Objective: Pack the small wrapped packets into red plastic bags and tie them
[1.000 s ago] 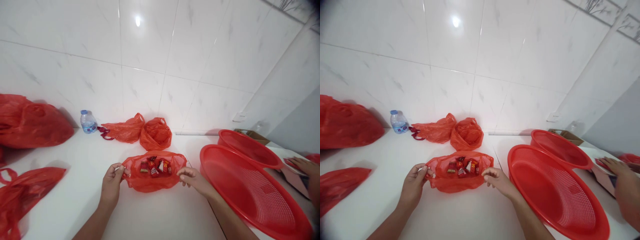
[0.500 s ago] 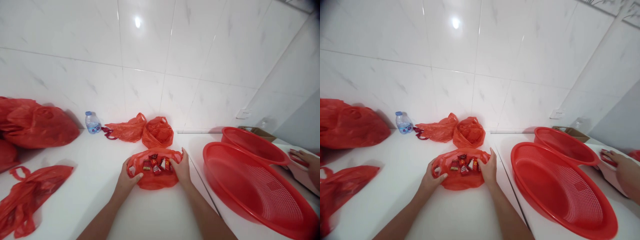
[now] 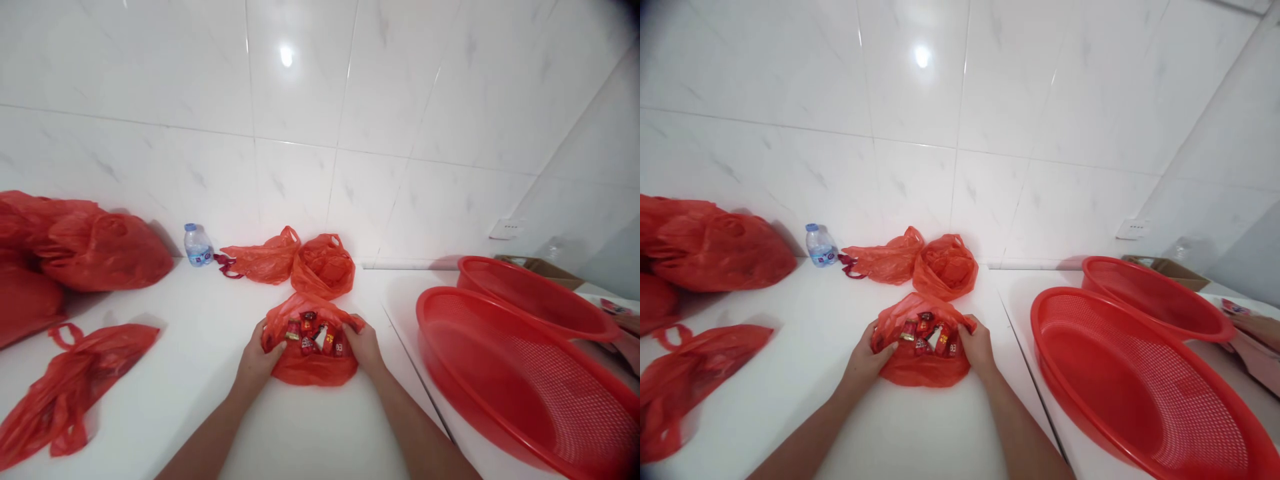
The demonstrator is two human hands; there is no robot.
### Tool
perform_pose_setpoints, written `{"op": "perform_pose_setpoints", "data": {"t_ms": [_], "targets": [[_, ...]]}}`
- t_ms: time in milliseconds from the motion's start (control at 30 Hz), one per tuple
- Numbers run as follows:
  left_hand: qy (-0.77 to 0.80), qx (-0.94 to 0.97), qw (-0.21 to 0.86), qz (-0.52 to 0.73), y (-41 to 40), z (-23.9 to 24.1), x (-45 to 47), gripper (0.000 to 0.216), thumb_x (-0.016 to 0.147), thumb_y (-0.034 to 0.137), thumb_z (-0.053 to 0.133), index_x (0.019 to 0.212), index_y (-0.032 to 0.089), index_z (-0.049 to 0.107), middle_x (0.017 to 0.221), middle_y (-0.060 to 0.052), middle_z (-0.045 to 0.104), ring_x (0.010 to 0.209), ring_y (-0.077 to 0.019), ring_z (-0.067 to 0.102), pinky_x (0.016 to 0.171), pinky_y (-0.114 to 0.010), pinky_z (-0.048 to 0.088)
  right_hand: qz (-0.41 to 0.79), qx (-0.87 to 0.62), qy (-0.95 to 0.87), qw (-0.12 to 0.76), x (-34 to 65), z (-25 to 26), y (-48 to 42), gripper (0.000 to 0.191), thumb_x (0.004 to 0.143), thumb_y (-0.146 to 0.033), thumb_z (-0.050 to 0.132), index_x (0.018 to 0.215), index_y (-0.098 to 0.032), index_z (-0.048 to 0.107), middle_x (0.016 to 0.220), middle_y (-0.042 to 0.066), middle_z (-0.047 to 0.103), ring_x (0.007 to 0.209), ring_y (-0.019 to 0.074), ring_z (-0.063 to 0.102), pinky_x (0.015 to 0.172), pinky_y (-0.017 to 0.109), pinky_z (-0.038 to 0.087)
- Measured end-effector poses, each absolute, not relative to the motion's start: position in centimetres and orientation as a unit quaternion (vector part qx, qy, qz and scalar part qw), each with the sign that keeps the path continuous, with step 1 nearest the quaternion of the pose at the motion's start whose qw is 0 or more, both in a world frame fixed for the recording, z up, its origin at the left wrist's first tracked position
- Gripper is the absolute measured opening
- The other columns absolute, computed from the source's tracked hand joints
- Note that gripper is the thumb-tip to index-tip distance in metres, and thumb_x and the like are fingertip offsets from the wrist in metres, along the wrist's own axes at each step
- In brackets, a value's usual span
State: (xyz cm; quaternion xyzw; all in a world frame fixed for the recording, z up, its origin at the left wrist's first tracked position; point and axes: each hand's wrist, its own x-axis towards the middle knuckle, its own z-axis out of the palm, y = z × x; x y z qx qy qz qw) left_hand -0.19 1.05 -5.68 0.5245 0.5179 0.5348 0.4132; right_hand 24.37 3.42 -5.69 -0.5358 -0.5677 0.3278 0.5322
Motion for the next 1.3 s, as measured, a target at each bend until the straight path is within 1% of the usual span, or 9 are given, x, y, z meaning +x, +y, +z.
{"op": "perform_pose_setpoints", "data": {"t_ms": [133,233,333,467,667,833,1067,1200,1300], "targets": [[0.518,0.533,0.378,0.551,0.9,-6.0,-0.5,0.056,0.075,0.033,0.061,0.127,0.020,0.045,0.117,-0.008,0.063,0.103,-0.0224,0.062,0.091,-0.035,0.047,0.312,-0.560,-0.537,0.548,25.1,-5.7,2.9,0.027,0.077,-0.038,0.056,0.093,-0.019,0.062,0.088,0.004,0.068,0.084,0.0205,0.062,0.077,0.031,0.047],[0.539,0.523,0.352,0.558,0.9,-6.2,-0.7,0.051,0.077,0.030,0.058,0.126,0.021,0.047,0.115,-0.007,0.064,0.100,-0.0219,0.062,0.091,-0.036,0.046,0.269,-0.608,-0.501,0.554,26.2,-5.9,2.4,0.027,0.075,-0.040,0.055,0.090,-0.018,0.062,0.083,0.004,0.068,0.079,0.0208,0.061,0.073,0.031,0.046],[0.546,0.524,0.333,0.562,0.7,-6.1,-0.8,0.048,0.076,0.030,0.058,0.122,0.022,0.051,0.112,-0.007,0.065,0.097,-0.0214,0.062,0.089,-0.035,0.046,0.253,-0.622,-0.482,0.564,27.1,-6.1,2.0,0.029,0.075,-0.043,0.054,0.085,-0.017,0.062,0.077,0.004,0.067,0.072,0.0202,0.059,0.066,0.030,0.046],[0.538,0.520,0.335,0.572,0.3,-5.6,-0.5,0.051,0.073,0.036,0.063,0.121,0.021,0.050,0.108,-0.007,0.065,0.095,-0.0205,0.063,0.086,-0.033,0.047,0.253,-0.608,-0.494,0.568,27.4,-6.0,1.8,0.029,0.073,-0.045,0.056,0.083,-0.018,0.062,0.076,0.004,0.067,0.073,0.0200,0.059,0.067,0.030,0.046],[0.578,0.534,0.293,0.543,0.0,-5.1,-0.4,0.045,0.075,0.041,0.061,0.114,0.021,0.051,0.103,-0.006,0.066,0.090,-0.0206,0.063,0.082,-0.033,0.048,0.270,-0.585,-0.528,0.553,26.6,-5.4,0.8,0.035,0.074,-0.046,0.053,0.093,-0.018,0.061,0.086,0.004,0.068,0.079,0.0201,0.062,0.070,0.030,0.048],[0.584,0.535,0.285,0.540,-0.3,-5.1,-0.3,0.040,0.071,0.035,0.064,0.108,0.022,0.054,0.096,-0.004,0.068,0.085,-0.0212,0.064,0.077,-0.031,0.047,0.257,-0.602,-0.543,0.526,26.4,-5.4,-0.8,0.040,0.064,-0.035,0.064,0.101,-0.021,0.059,0.091,0.003,0.069,0.080,0.0209,0.063,0.069,0.030,0.048],[0.581,0.541,0.280,0.539,0.0,-5.7,-0.5,0.035,0.071,0.023,0.059,0.106,0.022,0.056,0.093,-0.004,0.069,0.085,-0.0206,0.063,0.076,-0.030,0.047,0.218,-0.628,-0.533,0.523,27.1,-5.9,-1.4,0.035,0.070,-0.033,0.050,0.101,-0.021,0.060,0.086,0.003,0.068,0.081,0.0217,0.062,0.073,0.033,0.046],[0.571,0.540,0.286,0.548,0.5,-6.1,-0.6,0.034,0.071,0.022,0.058,0.106,0.022,0.056,0.096,-0.004,0.068,0.086,-0.0200,0.063,0.077,-0.030,0.047,0.228,-0.612,-0.550,0.521,27.0,-5.8,-1.3,0.032,0.070,-0.035,0.052,0.098,-0.021,0.062,0.088,0.002,0.069,0.083,0.0209,0.062,0.073,0.031,0.047],[0.563,0.532,0.298,0.559,0.7,-6.2,-0.7,0.032,0.071,0.024,0.058,0.103,0.022,0.057,0.093,-0.003,0.068,0.084,-0.0197,0.063,0.076,-0.030,0.047,0.242,-0.593,-0.558,0.528,26.8,-5.8,-1.4,0.036,0.074,-0.044,0.053,0.099,-0.020,0.062,0.091,0.003,0.069,0.084,0.0209,0.063,0.074,0.030,0.048]]}}
